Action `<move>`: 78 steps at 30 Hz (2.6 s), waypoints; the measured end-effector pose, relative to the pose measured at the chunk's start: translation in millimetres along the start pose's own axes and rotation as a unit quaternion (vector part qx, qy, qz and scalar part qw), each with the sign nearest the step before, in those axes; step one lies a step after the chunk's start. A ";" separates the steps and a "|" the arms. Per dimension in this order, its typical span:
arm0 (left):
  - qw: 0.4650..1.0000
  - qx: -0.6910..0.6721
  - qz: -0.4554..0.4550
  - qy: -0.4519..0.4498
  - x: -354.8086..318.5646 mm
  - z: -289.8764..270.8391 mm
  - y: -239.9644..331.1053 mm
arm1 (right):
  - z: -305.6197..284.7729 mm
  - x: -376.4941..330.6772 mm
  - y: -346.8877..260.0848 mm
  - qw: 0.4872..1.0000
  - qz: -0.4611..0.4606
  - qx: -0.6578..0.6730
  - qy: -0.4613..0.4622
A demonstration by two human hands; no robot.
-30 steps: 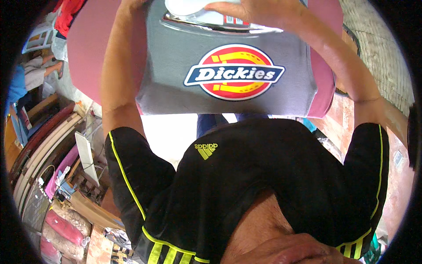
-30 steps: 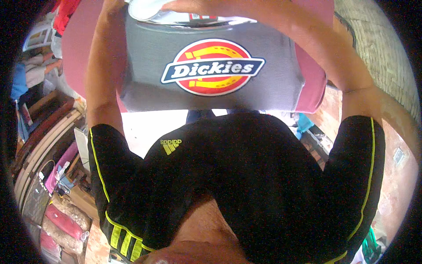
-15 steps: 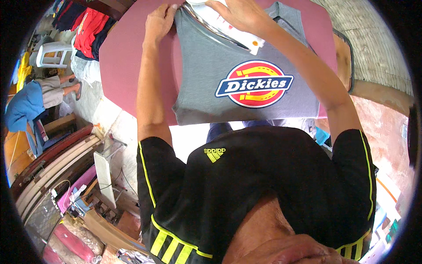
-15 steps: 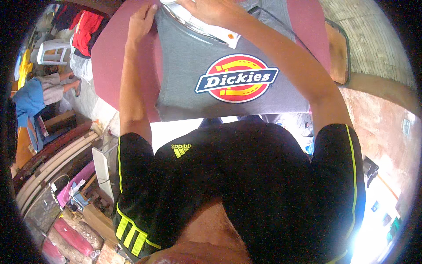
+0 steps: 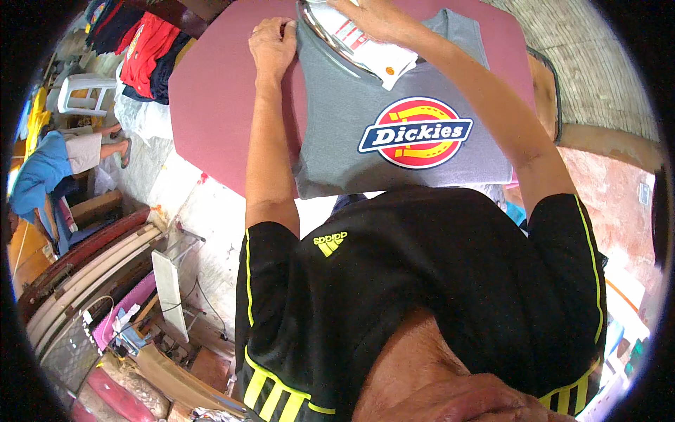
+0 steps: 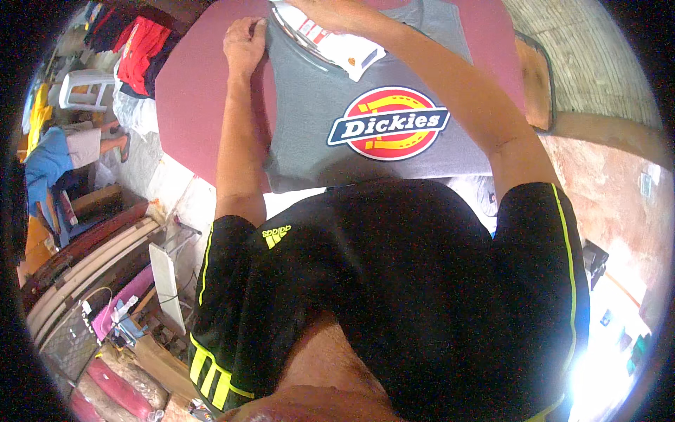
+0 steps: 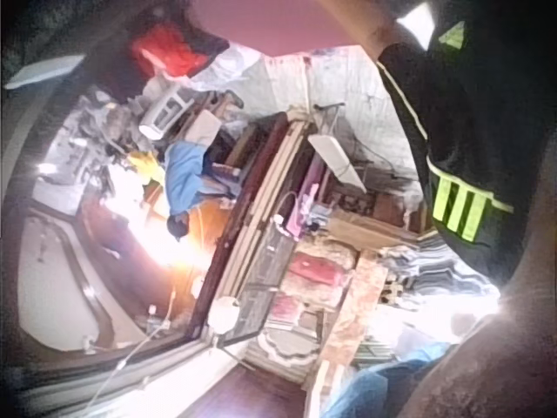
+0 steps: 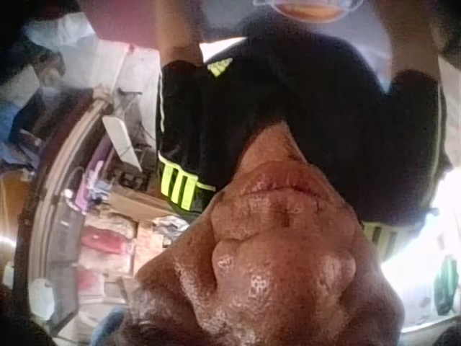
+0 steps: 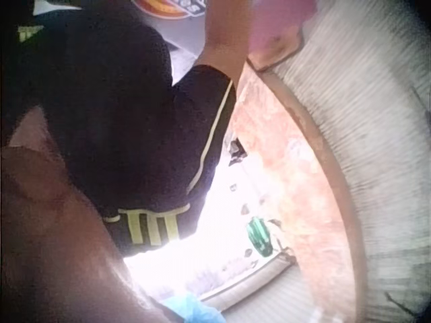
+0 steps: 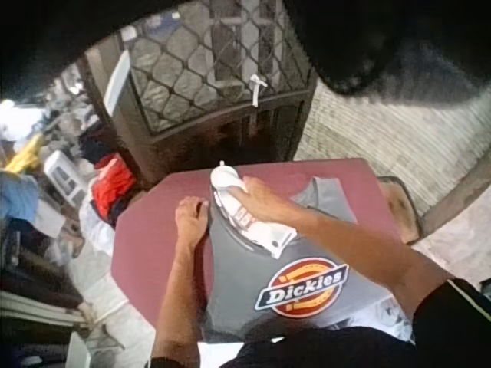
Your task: The person irons a grey Dickies t-shirt on a pink ironing board using a white steam iron. They smooth the fabric with their hands, iron the front and back, and then fold the shirt before placing it on a stack of other clothes.
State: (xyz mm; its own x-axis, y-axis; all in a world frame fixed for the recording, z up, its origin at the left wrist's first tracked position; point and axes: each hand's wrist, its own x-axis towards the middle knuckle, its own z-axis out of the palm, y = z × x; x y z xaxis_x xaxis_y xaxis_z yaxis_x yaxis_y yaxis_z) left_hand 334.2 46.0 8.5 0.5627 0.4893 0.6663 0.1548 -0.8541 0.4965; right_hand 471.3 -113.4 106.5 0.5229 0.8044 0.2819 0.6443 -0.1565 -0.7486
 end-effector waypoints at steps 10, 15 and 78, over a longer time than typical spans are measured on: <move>0.999 0.003 -0.041 -0.022 -0.9 -3.3 1.0 | 5.1 13.7 14.2 0.998 0.001 -0.052 -0.038; 0.998 -0.022 -0.050 -0.030 -1.2 -1.6 -2.2 | 10.2 17.1 19.3 0.996 -0.035 -0.075 -0.040; 0.999 -0.040 -0.037 0.001 4.2 -10.6 8.8 | -98.9 -28.1 14.9 0.943 -0.167 -0.235 -0.166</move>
State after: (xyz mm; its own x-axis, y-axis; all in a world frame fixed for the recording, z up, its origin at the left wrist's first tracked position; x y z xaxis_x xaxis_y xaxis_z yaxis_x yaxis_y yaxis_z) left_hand 329.3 42.4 21.5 0.5506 0.5509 0.6271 0.1303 -0.7988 0.5873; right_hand 521.4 -195.0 146.8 0.0927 0.9769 0.1927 0.9592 -0.0357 -0.2805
